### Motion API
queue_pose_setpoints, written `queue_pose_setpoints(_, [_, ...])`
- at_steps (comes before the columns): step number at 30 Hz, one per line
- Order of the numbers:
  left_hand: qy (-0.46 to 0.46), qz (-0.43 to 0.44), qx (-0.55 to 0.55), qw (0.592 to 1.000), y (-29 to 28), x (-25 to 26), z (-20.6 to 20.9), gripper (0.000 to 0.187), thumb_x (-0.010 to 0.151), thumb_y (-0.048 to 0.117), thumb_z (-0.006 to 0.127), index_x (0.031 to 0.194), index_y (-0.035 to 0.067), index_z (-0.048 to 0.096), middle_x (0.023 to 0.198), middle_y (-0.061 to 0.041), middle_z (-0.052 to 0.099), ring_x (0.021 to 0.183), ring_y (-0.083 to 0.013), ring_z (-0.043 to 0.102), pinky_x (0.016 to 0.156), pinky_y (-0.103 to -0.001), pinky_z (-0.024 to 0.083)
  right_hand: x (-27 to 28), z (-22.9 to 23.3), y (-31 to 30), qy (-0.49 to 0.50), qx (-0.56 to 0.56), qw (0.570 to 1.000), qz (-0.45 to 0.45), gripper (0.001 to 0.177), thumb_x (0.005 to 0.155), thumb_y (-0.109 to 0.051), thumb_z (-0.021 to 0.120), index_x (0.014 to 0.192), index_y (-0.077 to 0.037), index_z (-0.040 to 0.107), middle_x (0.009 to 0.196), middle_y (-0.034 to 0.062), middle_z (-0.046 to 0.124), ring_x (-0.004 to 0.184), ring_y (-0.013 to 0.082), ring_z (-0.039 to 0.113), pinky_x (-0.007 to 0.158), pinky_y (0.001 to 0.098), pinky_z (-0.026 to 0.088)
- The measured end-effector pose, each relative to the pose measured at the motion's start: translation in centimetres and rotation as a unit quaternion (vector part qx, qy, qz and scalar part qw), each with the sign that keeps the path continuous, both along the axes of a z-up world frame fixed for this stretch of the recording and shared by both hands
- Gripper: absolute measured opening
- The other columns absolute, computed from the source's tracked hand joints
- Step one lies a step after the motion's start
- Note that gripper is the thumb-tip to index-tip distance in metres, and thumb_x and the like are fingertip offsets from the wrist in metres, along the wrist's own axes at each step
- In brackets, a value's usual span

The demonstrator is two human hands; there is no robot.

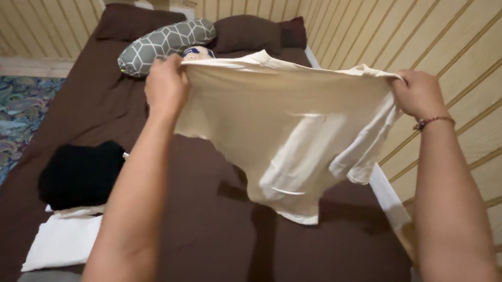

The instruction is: Folding various shirts and items of clothing on a bed.

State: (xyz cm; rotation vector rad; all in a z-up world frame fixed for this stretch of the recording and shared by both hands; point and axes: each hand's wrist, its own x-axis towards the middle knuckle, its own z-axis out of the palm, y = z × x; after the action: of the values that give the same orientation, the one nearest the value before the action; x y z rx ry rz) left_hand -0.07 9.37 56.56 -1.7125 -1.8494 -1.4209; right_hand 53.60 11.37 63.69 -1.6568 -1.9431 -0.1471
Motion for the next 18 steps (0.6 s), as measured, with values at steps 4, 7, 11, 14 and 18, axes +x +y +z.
queue_pose_setpoints(4, [-0.061, -0.055, -0.003, 0.997, 0.8, 1.4, 0.0, 0.017, 0.095, 0.018, 0.062, 0.107, 0.012, 0.073, 0.095, -0.02, 0.072, 0.092, -0.0432, 0.068, 0.08, -0.053, 0.052, 1.2, -1.5, 1.4, -0.055, -0.02, 0.997, -0.045, 0.035, 0.102, -0.036, 0.059, 0.104, -0.006, 0.077, 0.096, 0.0234, 0.071, 0.09, 0.042, 0.068, 0.081, 0.0511, 0.053])
queue_pose_setpoints(7, [-0.032, -0.075, -0.022, 0.996, -0.6, 3.4, 1.7, 0.02, 0.095, 0.023, 0.063, 0.107, 0.012, 0.074, 0.094, -0.021, 0.072, 0.09, -0.0444, 0.067, 0.076, -0.054, 0.05, 7.3, -4.4, 5.8, -0.148, 0.012, 0.986, -0.077, 0.037, 0.106, -0.034, 0.058, 0.099, -0.003, 0.077, 0.096, 0.0245, 0.071, 0.091, 0.0447, 0.067, 0.08, 0.054, 0.053])
queue_pose_setpoints(11, [0.071, -0.104, -0.109, 0.986, 0.2, 5.5, 3.9, 0.031, 0.096, 0.034, 0.062, 0.092, 0.005, 0.073, 0.09, -0.024, 0.07, 0.09, -0.0461, 0.066, 0.081, -0.057, 0.049, 2.2, -0.6, 5.0, 0.056, -0.06, 0.99, -0.115, 0.036, 0.111, -0.027, 0.049, 0.1, -0.002, 0.072, 0.082, 0.0251, 0.069, 0.082, 0.0381, 0.073, 0.081, 0.0455, 0.057])
queue_pose_setpoints(14, [-0.031, -0.184, -0.075, 0.98, 6.6, 7.8, 3.3, 0.032, 0.093, 0.031, 0.062, 0.088, 0.0, 0.07, 0.092, -0.026, 0.07, 0.092, -0.0439, 0.066, 0.081, -0.053, 0.049, 3.8, -6.4, 16.0, 0.162, 0.099, 0.958, 0.216, 0.032, 0.095, 0.008, 0.051, 0.124, 0.001, 0.064, 0.118, 0.0103, 0.071, 0.106, 0.0202, 0.067, 0.088, 0.0369, 0.056])
queue_pose_setpoints(18, [-0.191, -0.192, -0.062, 0.961, 10.8, 13.1, 4.0, 0.028, 0.093, 0.025, 0.063, 0.088, -0.002, 0.068, 0.092, -0.024, 0.071, 0.089, -0.0374, 0.07, 0.082, -0.049, 0.052, -11.0, -9.0, 5.5, 0.32, -0.233, 0.897, 0.196, 0.032, 0.09, -0.006, 0.063, 0.122, -0.005, 0.062, 0.105, 0.0102, 0.069, 0.092, 0.0216, 0.07, 0.07, 0.0367, 0.056])
